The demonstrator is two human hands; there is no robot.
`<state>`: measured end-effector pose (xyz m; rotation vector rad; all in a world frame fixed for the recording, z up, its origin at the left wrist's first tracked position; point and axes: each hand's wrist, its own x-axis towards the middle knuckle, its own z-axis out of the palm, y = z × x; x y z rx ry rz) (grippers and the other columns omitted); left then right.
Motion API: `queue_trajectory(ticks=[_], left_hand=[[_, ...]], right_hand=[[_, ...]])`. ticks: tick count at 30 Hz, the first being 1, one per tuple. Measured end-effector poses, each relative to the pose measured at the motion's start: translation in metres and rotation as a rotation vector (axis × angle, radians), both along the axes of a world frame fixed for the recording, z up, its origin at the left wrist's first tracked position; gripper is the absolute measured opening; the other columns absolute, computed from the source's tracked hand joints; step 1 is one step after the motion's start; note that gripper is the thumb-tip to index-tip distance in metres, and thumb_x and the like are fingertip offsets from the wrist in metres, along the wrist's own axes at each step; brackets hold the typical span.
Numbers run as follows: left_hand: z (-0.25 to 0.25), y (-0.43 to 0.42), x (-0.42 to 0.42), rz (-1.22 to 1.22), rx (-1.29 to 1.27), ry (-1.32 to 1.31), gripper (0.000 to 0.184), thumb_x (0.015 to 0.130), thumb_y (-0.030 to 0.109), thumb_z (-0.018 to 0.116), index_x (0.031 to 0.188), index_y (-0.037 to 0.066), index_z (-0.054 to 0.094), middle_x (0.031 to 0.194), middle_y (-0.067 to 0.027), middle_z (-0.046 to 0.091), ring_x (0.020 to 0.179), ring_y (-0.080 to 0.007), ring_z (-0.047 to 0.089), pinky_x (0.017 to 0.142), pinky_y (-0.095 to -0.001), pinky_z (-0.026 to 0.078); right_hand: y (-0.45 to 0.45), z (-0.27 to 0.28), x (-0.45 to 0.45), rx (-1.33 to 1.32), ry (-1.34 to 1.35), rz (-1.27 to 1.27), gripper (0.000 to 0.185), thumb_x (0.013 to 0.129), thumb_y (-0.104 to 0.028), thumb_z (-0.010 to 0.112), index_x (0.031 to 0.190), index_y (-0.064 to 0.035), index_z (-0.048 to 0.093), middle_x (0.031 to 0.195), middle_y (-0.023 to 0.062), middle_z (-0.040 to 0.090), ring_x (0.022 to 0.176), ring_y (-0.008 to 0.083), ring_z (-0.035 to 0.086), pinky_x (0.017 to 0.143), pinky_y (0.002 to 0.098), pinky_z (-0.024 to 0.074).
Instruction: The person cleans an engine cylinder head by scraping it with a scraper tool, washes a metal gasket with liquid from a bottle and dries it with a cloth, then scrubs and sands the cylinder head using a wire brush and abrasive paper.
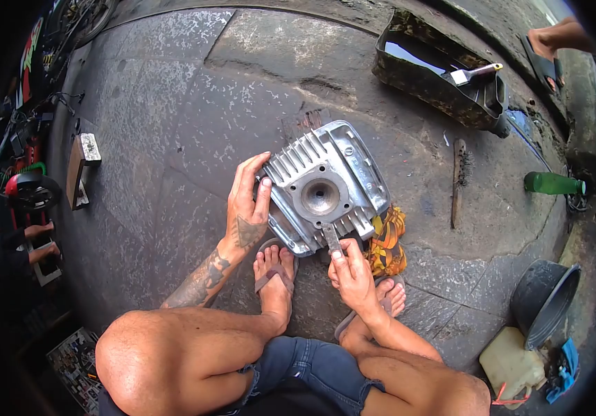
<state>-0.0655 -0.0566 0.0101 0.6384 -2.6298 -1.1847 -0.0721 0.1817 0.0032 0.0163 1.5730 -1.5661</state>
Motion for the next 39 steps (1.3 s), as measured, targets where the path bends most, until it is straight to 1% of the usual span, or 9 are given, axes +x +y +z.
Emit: queue_trajectory(ticks=[2,5,13,15,28,37,39], left_hand=[[-0.001,0.003,0.004,0.021,-0.020,0.006,0.035,0.097,0.010,0.048,0.131,0.004,0.052,0.128,-0.0165,0.054,0.119,-0.0303,0.055,0.101,-0.0386,0.044],[-0.002,0.005,0.005,0.022,-0.028,0.027,0.035,0.096,0.009,0.048,0.131,0.004,0.051,0.128,-0.0167,0.054,0.119,-0.0303,0.055,0.101,-0.0389,0.043],[-0.002,0.005,0.004,0.029,0.002,0.034,0.036,0.095,0.008,0.048,0.130,0.003,0.053,0.128,-0.0165,0.053,0.118,-0.0301,0.055,0.100,-0.0389,0.044],[0.000,0.005,0.003,0.037,0.007,0.019,0.036,0.095,0.008,0.048,0.130,0.003,0.053,0.127,-0.0165,0.053,0.118,-0.0299,0.055,0.100,-0.0387,0.044],[-0.002,0.005,0.003,0.028,-0.017,0.019,0.037,0.096,0.010,0.048,0.131,0.004,0.053,0.128,-0.0171,0.053,0.119,-0.0303,0.054,0.101,-0.0395,0.043],[-0.001,0.004,0.004,0.030,-0.014,0.020,0.037,0.095,0.008,0.047,0.131,0.004,0.054,0.128,-0.0167,0.053,0.120,-0.0303,0.054,0.101,-0.0390,0.043],[-0.001,0.004,0.003,0.033,0.012,0.031,0.037,0.094,0.007,0.049,0.130,0.004,0.054,0.125,-0.0157,0.054,0.117,-0.0290,0.056,0.099,-0.0377,0.044]], right_hand=[[0.000,0.002,0.002,0.012,0.097,0.022,0.015,0.104,-0.018,0.044,0.106,-0.0031,0.043,0.057,0.0009,0.044,0.048,0.0070,0.039,0.044,0.0242,0.0329],[0.004,0.002,0.005,0.025,0.116,0.021,0.016,0.103,-0.018,0.045,0.106,-0.0028,0.043,0.056,0.0009,0.045,0.048,0.0071,0.039,0.044,0.0245,0.0331],[0.007,0.001,0.006,0.062,0.059,0.019,0.015,0.103,-0.018,0.045,0.104,-0.0030,0.044,0.056,0.0004,0.044,0.047,0.0068,0.039,0.044,0.0245,0.0332],[0.009,0.001,0.007,0.063,0.066,0.027,0.015,0.103,-0.016,0.046,0.108,-0.0022,0.044,0.057,0.0017,0.048,0.049,0.0086,0.045,0.046,0.0272,0.0358],[0.009,-0.005,0.007,0.050,0.042,0.025,0.014,0.102,-0.015,0.046,0.108,-0.0025,0.044,0.057,0.0023,0.046,0.048,0.0105,0.043,0.046,0.0286,0.0361],[0.006,-0.004,0.005,0.081,0.069,0.041,0.016,0.102,-0.017,0.046,0.109,-0.0019,0.045,0.057,0.0047,0.049,0.050,0.0120,0.048,0.049,0.0295,0.0393],[0.004,-0.005,0.005,0.079,0.076,0.035,0.015,0.103,-0.017,0.046,0.103,-0.0015,0.048,0.056,0.0048,0.049,0.050,0.0121,0.048,0.050,0.0296,0.0397]])
